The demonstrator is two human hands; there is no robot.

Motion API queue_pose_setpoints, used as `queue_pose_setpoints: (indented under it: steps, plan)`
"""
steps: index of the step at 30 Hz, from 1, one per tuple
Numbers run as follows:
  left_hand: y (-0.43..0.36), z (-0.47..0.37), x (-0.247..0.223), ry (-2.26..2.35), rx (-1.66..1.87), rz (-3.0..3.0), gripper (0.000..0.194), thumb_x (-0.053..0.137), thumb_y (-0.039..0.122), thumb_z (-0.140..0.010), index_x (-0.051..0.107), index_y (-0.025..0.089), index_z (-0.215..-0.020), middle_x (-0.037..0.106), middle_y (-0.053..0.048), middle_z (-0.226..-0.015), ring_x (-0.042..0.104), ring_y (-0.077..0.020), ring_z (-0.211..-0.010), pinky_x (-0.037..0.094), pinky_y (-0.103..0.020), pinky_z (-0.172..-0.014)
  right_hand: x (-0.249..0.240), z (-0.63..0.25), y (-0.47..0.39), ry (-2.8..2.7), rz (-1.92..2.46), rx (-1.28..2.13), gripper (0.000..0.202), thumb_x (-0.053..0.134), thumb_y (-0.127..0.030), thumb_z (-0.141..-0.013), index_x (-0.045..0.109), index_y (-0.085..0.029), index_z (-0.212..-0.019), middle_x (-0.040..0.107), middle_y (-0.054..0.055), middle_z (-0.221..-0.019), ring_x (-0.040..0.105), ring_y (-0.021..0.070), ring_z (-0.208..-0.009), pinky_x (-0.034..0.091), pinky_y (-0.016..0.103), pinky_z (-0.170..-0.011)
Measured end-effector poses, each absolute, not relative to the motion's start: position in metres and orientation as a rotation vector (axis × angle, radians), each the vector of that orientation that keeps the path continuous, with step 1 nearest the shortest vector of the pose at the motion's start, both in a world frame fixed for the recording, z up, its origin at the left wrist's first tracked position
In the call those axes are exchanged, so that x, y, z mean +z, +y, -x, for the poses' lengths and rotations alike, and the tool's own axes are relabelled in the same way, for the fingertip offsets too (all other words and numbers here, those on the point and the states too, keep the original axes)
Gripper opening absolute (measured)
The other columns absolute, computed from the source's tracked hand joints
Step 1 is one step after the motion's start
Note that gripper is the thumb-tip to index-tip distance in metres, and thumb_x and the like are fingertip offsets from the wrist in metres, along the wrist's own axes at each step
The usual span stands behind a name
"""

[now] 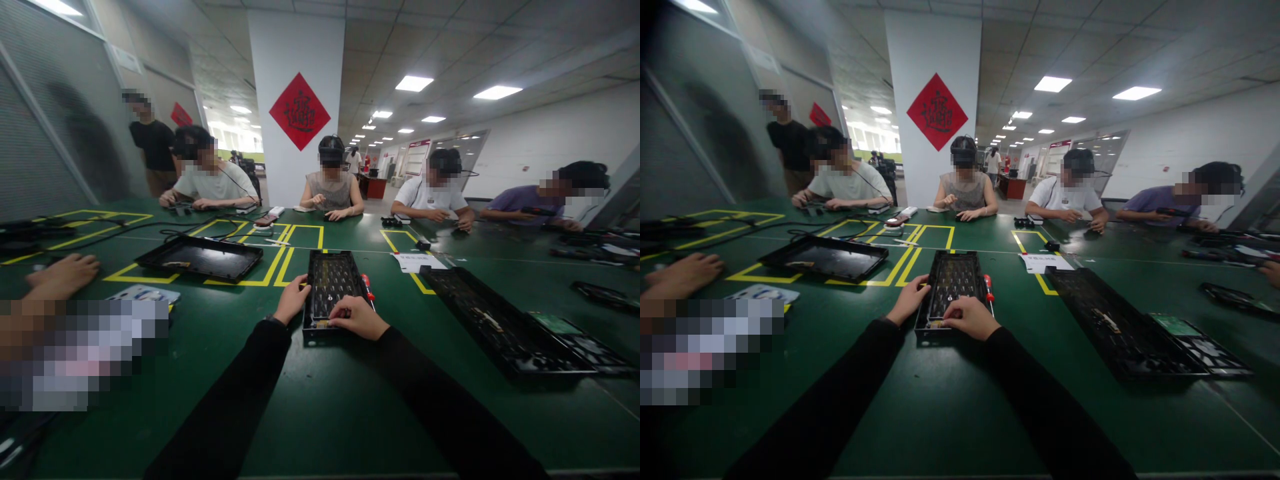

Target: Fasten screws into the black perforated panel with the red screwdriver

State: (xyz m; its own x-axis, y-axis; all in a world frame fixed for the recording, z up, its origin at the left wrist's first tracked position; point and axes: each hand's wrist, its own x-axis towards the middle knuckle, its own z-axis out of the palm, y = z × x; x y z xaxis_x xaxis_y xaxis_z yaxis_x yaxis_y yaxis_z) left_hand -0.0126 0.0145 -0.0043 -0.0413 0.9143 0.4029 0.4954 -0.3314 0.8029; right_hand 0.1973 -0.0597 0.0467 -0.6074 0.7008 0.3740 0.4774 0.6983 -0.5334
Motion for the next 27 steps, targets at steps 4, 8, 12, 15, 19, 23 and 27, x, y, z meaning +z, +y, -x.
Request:
queue_pose_setpoints:
  steps: [4, 8, 12, 15, 19, 23, 27]
  plan:
    - [0.0128, 0.0124, -0.0023, 1.491, 1.327, -1.814, 0.037, 0.049, 0.021, -0.077, 0.054, 0.015, -0.113, 0.06, -0.008, -0.111, 0.058, -0.0172, -0.096, 0.044, -0.031, -0.089, 0.0456, -0.1975, -0.0585, -2.333, 0.912, 0.52, 0.02, 0.067, -0.035, -0.069, 0.068, -0.018, -0.077, 0.063, 0.003, -0.072, 0.054, 0.0126, -0.066, 0.04, 0.024, -0.062]
    - [0.0118, 0.0124, -0.0018, 1.477, 1.33, -1.829, 0.037, 0.048, 0.021, -0.077, 0.053, 0.014, -0.114, 0.06, -0.008, -0.111, 0.059, -0.017, -0.094, 0.044, -0.031, -0.089, 0.044, -0.198, -0.058, -2.341, 0.899, 0.54, 0.02, 0.066, -0.036, -0.071, 0.068, -0.018, -0.079, 0.063, 0.003, -0.072, 0.055, 0.0123, -0.065, 0.041, 0.023, -0.061]
    - [0.012, 0.0121, -0.0019, 1.487, 1.331, -1.827, 0.037, 0.049, 0.02, -0.077, 0.054, 0.014, -0.113, 0.06, -0.008, -0.111, 0.059, -0.0171, -0.094, 0.044, -0.031, -0.089, 0.0438, -0.198, -0.0579, -2.332, 0.9, 0.548, 0.02, 0.065, -0.036, -0.071, 0.068, -0.017, -0.078, 0.063, 0.003, -0.071, 0.055, 0.012, -0.065, 0.041, 0.022, -0.06]
    - [0.012, 0.012, -0.0016, 1.482, 1.329, -1.821, 0.037, 0.048, 0.02, -0.077, 0.053, 0.014, -0.114, 0.06, -0.008, -0.111, 0.059, -0.017, -0.093, 0.044, -0.031, -0.088, 0.0446, -0.1975, -0.0574, -2.348, 0.898, 0.574, 0.02, 0.064, -0.036, -0.072, 0.068, -0.017, -0.078, 0.064, 0.002, -0.07, 0.055, 0.0121, -0.065, 0.041, 0.022, -0.061]
    - [0.0105, 0.0123, -0.0007, 1.483, 1.323, -1.818, 0.037, 0.047, 0.021, -0.078, 0.053, 0.015, -0.114, 0.06, -0.008, -0.112, 0.059, -0.0174, -0.094, 0.044, -0.032, -0.089, 0.046, -0.1972, -0.0563, -2.366, 0.902, 0.615, 0.02, 0.064, -0.035, -0.072, 0.069, -0.017, -0.078, 0.065, 0.002, -0.07, 0.054, 0.0116, -0.064, 0.04, 0.022, -0.06]
    - [0.0088, 0.0123, 0.0006, 1.479, 1.326, -1.824, 0.037, 0.047, 0.022, -0.079, 0.053, 0.015, -0.114, 0.06, -0.008, -0.113, 0.059, -0.0175, -0.096, 0.044, -0.031, -0.089, 0.0473, -0.1972, -0.055, -2.383, 0.898, 0.65, 0.021, 0.064, -0.036, -0.071, 0.07, -0.018, -0.079, 0.065, 0.002, -0.071, 0.052, 0.0111, -0.062, 0.039, 0.022, -0.059]
    - [0.0082, 0.012, 0.0018, 1.495, 1.324, -1.826, 0.037, 0.047, 0.022, -0.078, 0.053, 0.015, -0.114, 0.059, -0.008, -0.114, 0.058, -0.0178, -0.097, 0.043, -0.032, -0.09, 0.047, -0.1972, -0.0537, -2.343, 0.939, 0.683, 0.025, 0.067, -0.038, -0.068, 0.07, -0.017, -0.08, 0.065, 0.002, -0.071, 0.05, 0.0103, -0.059, 0.038, 0.021, -0.056]
